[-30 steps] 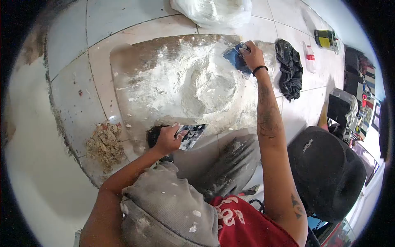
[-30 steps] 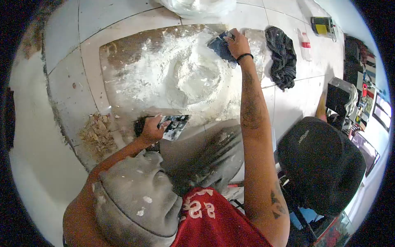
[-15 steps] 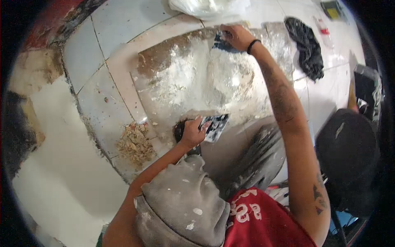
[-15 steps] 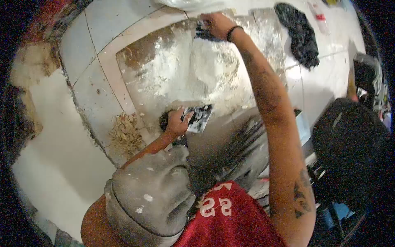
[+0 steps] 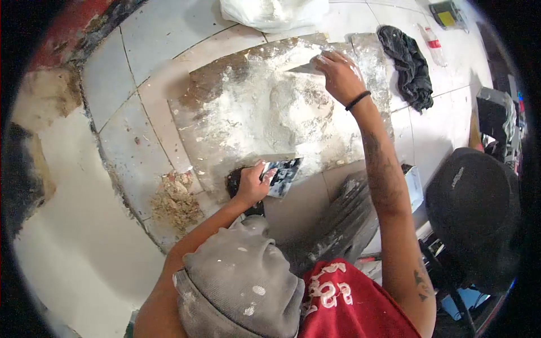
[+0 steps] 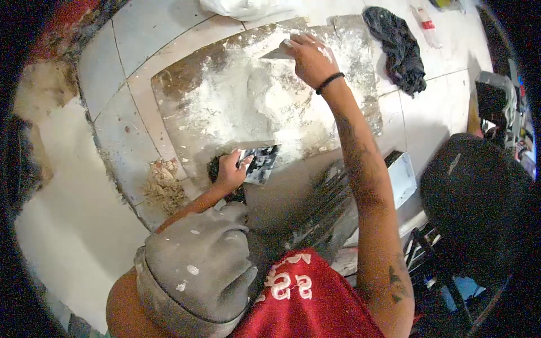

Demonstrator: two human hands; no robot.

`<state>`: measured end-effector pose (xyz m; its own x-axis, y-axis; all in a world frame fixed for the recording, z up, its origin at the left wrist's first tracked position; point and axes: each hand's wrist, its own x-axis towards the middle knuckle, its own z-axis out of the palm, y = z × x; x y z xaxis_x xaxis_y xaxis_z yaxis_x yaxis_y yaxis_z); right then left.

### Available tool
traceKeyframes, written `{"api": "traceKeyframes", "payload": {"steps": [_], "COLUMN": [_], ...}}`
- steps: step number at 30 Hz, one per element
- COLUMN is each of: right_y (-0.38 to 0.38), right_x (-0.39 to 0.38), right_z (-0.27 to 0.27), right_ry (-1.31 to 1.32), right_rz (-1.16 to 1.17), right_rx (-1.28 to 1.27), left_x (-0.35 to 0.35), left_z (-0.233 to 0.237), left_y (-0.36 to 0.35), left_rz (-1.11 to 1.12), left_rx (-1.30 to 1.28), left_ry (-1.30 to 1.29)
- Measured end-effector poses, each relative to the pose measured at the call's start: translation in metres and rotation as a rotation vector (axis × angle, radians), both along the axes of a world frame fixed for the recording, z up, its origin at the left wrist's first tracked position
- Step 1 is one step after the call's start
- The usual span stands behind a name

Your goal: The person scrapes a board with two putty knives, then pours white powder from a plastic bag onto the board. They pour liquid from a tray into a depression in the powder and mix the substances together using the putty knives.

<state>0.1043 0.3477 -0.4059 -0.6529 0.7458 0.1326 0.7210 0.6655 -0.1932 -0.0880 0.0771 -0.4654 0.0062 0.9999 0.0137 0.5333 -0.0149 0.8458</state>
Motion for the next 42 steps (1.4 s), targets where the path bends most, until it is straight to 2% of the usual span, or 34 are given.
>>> {"api": "traceKeyframes", "payload": {"steps": [3,5,6,7,9,13,15,18,19,22,23,26,27,28,30,32,33,38,42], "right_y": [-0.004,-0.006,-0.009,-0.012,-0.014,-0.012,-0.017,-0.026,-0.026,-0.026,-0.026,-0.028,-0.033,-0.032,-0.033,-0.035,-0.037,-0.05,-0.052], "right_x": [0.001,-0.003,-0.005,-0.008,-0.006,-0.003,-0.006,-0.006,-0.005,-0.002,-0.005,-0.001,-0.006,-0.007,-0.004,-0.005,-0.007,-0.004,0.0], "right_z": [0.006,0.001,-0.003,-0.008,-0.002,0.005,0.008,-0.016,-0.018,-0.001,0.013,-0.004,-0.003,-0.012,-0.012,0.012,0.019,-0.008,0.003], "right_ry": [-0.042,-0.104,-0.133,-0.017,-0.051,0.017,-0.008,0.013,-0.063,0.018,-0.058,0.041,-0.022,-0.028,-0.103,-0.034,0.006,-0.067,-0.03], "right_rz": [0.02,0.013,0.027,0.037,0.007,-0.014,-0.056,0.019,0.033,-0.034,-0.089,-0.013,-0.046,0.047,0.023,-0.07,-0.109,-0.073,-0.078], "right_rx": [-0.006,-0.129,-0.206,-0.212,-0.228,-0.167,-0.211,-0.076,-0.114,-0.098,-0.183,-0.16,-0.16,-0.105,-0.104,-0.162,-0.191,-0.154,-0.148], "left_x": [-0.002,0.0,0.0,-0.002,-0.006,-0.006,-0.007,-0.007,-0.007,-0.008,-0.008,-0.006,-0.005,-0.003,-0.001,-0.003,-0.003,-0.003,-0.004], "left_z": [0.0,-0.006,-0.005,-0.005,-0.006,-0.009,-0.011,-0.01,-0.012,-0.006,-0.008,-0.014,-0.01,-0.003,0.004,0.005,0.001,-0.006,-0.003], "left_y": [0.0,0.001,0.002,0.001,0.0,0.001,-0.001,-0.004,-0.003,0.001,0.0,-0.002,-0.001,0.001,0.004,0.005,0.005,-0.002,-0.002], "left_rz": [-0.006,0.022,-0.002,-0.028,-0.076,-0.044,-0.036,-0.049,-0.052,-0.051,-0.04,-0.007,-0.006,-0.007,-0.041,-0.033,-0.028,-0.012,-0.029], "left_rx": [0.012,0.091,0.063,0.027,-0.085,-0.017,-0.023,-0.041,-0.026,-0.024,-0.017,0.016,0.011,0.003,-0.019,0.019,-0.018,-0.028,-0.083], "left_ry": [0.034,-0.015,-0.016,-0.018,-0.035,-0.145,-0.09,-0.101,-0.091,-0.097,-0.097,-0.097,-0.089,-0.086,-0.077,-0.034,-0.092,-0.06,-0.062]}}
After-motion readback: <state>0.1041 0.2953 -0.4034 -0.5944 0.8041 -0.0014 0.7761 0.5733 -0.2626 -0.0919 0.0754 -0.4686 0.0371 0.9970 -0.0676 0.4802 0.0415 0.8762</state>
